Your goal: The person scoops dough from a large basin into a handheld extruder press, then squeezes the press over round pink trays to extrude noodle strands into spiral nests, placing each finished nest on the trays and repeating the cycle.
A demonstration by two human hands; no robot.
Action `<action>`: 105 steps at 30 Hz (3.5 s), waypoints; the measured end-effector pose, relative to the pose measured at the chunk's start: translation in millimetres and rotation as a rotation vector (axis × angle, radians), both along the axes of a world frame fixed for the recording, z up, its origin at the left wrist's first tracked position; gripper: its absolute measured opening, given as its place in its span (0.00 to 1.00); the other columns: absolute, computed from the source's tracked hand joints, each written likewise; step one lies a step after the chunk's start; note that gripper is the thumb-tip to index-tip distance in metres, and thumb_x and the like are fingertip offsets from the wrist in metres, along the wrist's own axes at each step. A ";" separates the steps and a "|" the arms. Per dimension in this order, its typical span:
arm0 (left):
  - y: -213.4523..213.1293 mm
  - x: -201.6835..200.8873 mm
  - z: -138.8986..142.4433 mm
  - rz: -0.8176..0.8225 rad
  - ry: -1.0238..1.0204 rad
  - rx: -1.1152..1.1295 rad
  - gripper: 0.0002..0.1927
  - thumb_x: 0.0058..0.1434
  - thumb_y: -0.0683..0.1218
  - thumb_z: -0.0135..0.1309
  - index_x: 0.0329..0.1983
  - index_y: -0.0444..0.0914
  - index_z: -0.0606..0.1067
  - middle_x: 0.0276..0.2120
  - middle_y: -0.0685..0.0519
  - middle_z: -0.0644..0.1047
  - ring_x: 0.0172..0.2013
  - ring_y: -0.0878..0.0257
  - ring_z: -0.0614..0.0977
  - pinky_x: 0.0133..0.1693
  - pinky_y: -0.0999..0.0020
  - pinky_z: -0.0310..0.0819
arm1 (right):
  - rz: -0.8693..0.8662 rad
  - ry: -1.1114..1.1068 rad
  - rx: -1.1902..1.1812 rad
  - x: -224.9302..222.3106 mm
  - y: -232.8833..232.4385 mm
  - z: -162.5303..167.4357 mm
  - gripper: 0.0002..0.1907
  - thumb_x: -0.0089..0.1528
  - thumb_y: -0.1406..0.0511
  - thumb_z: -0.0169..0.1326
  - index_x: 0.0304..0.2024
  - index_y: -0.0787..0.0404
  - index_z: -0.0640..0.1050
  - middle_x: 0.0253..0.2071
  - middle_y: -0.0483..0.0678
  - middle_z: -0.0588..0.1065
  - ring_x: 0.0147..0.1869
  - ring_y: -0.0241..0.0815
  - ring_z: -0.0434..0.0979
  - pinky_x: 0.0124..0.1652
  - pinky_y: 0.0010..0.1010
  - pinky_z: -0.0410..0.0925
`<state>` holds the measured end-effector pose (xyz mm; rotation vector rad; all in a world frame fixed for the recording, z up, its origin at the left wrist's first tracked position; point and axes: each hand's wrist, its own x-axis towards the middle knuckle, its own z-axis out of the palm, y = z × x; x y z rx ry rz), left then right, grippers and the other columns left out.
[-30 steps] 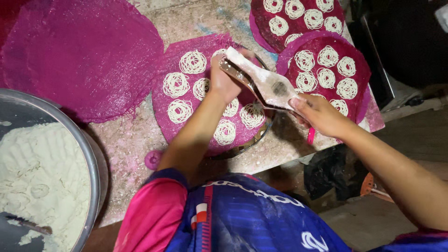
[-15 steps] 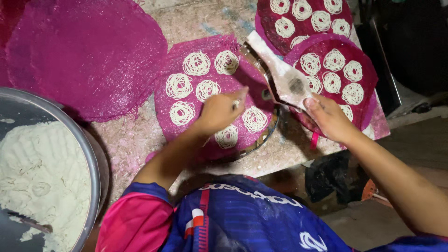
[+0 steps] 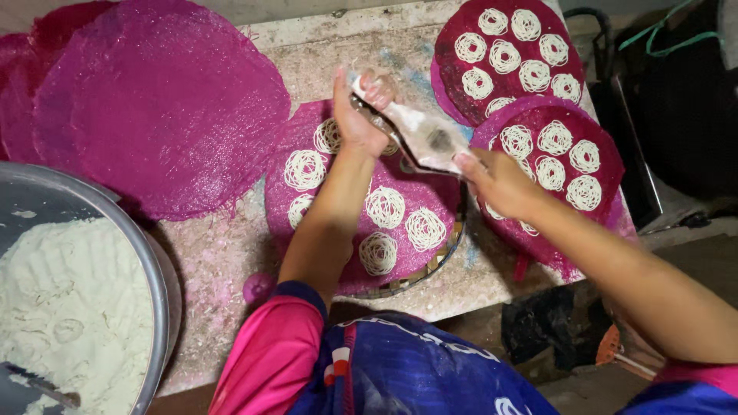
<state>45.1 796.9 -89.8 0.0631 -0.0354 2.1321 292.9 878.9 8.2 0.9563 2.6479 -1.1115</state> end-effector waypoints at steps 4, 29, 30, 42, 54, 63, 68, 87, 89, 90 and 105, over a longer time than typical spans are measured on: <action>2.2 9.9 -12.2 0.018 -0.059 -0.124 0.27 0.66 0.69 0.39 0.21 0.47 0.61 0.16 0.60 0.60 0.19 0.64 0.61 0.31 0.63 0.62 | -0.042 -0.151 -0.128 -2.1 -2.5 9.2 0.33 0.70 0.44 0.37 0.38 0.65 0.79 0.21 0.51 0.73 0.24 0.44 0.74 0.31 0.40 0.69; 16.8 3.5 -23.4 -0.348 0.603 -0.718 0.33 0.66 0.70 0.24 0.41 0.44 0.72 0.32 0.57 0.76 0.22 0.66 0.68 0.17 0.68 0.48 | -0.047 0.104 -0.007 5.9 34.9 -2.4 0.32 0.67 0.48 0.48 0.55 0.70 0.77 0.24 0.50 0.74 0.28 0.41 0.73 0.32 0.39 0.69; 15.7 8.1 -35.1 -0.442 0.622 -0.786 0.33 0.67 0.70 0.22 0.44 0.43 0.70 0.32 0.55 0.75 0.23 0.65 0.70 0.18 0.69 0.48 | -0.064 0.105 -0.024 7.4 37.4 -6.8 0.32 0.67 0.48 0.48 0.56 0.71 0.76 0.24 0.51 0.74 0.28 0.41 0.73 0.32 0.38 0.68; -76.7 15.0 -45.5 0.167 1.795 -1.207 0.32 0.70 0.56 0.39 0.76 0.43 0.59 0.50 0.45 0.83 0.42 0.50 0.84 0.43 0.55 0.75 | -0.328 0.593 -0.195 52.5 49.4 -100.1 0.18 0.72 0.57 0.45 0.53 0.66 0.75 0.25 0.42 0.68 0.23 0.34 0.64 0.23 0.28 0.58; -275.1 -77.7 -68.7 0.707 1.952 -1.919 0.23 0.46 0.42 0.63 0.49 0.43 0.81 0.50 0.44 0.80 0.49 0.43 0.81 0.48 0.49 0.74 | -0.683 1.082 -0.505 177.4 -37.9 -157.0 0.38 0.72 0.36 0.42 0.58 0.63 0.70 0.35 0.47 0.68 0.30 0.43 0.67 0.28 0.35 0.61; -268.0 -99.6 -17.9 -0.020 1.605 -2.342 0.15 0.54 0.60 0.69 0.32 0.46 0.85 0.34 0.46 0.82 0.39 0.46 0.84 0.41 0.50 0.76 | -0.754 1.249 -0.415 227.2 -58.0 -124.9 0.42 0.68 0.33 0.44 0.61 0.62 0.70 0.41 0.43 0.71 0.29 0.39 0.65 0.27 0.31 0.58; -258.3 -123.1 34.2 0.424 1.590 -2.134 0.20 0.54 0.59 0.69 0.33 0.39 0.81 0.33 0.44 0.81 0.36 0.45 0.83 0.38 0.48 0.76 | -0.753 1.272 -0.386 252.5 -72.9 -118.9 0.44 0.68 0.35 0.48 0.71 0.60 0.68 0.43 0.44 0.71 0.31 0.38 0.66 0.28 0.30 0.59; -148.3 156.3 47.1 0.049 2.368 -1.319 0.09 0.58 0.50 0.59 0.36 0.41 0.76 0.31 0.45 0.80 0.36 0.47 0.83 0.37 0.47 0.76 | -0.666 1.220 -0.418 264.3 -74.0 -122.1 0.43 0.68 0.35 0.42 0.69 0.61 0.66 0.58 0.42 0.71 0.32 0.37 0.65 0.30 0.33 0.60; -155.8 175.2 26.8 0.081 2.417 -1.228 0.11 0.56 0.50 0.61 0.38 0.41 0.75 0.33 0.47 0.80 0.38 0.47 0.83 0.38 0.47 0.76 | -0.643 1.234 -0.475 271.5 -68.3 -137.2 0.42 0.72 0.36 0.42 0.68 0.65 0.68 0.44 0.47 0.69 0.35 0.40 0.67 0.32 0.35 0.62; -158.8 182.4 20.9 0.100 2.438 -1.186 0.13 0.55 0.51 0.61 0.39 0.42 0.75 0.35 0.47 0.80 0.39 0.47 0.83 0.38 0.46 0.76 | -0.648 1.218 -0.463 274.7 -64.6 -144.9 0.41 0.71 0.36 0.42 0.65 0.66 0.68 0.43 0.48 0.70 0.34 0.40 0.68 0.32 0.34 0.63; -307.1 194.7 189.1 -0.173 2.016 -0.487 0.12 0.59 0.47 0.57 0.44 0.39 0.74 0.33 0.45 0.80 0.37 0.46 0.83 0.39 0.52 0.75 | 0.817 0.876 0.448 111.8 -176.2 55.1 0.32 0.58 0.43 0.59 0.42 0.66 0.75 0.33 0.53 0.73 0.35 0.52 0.76 0.36 0.39 0.69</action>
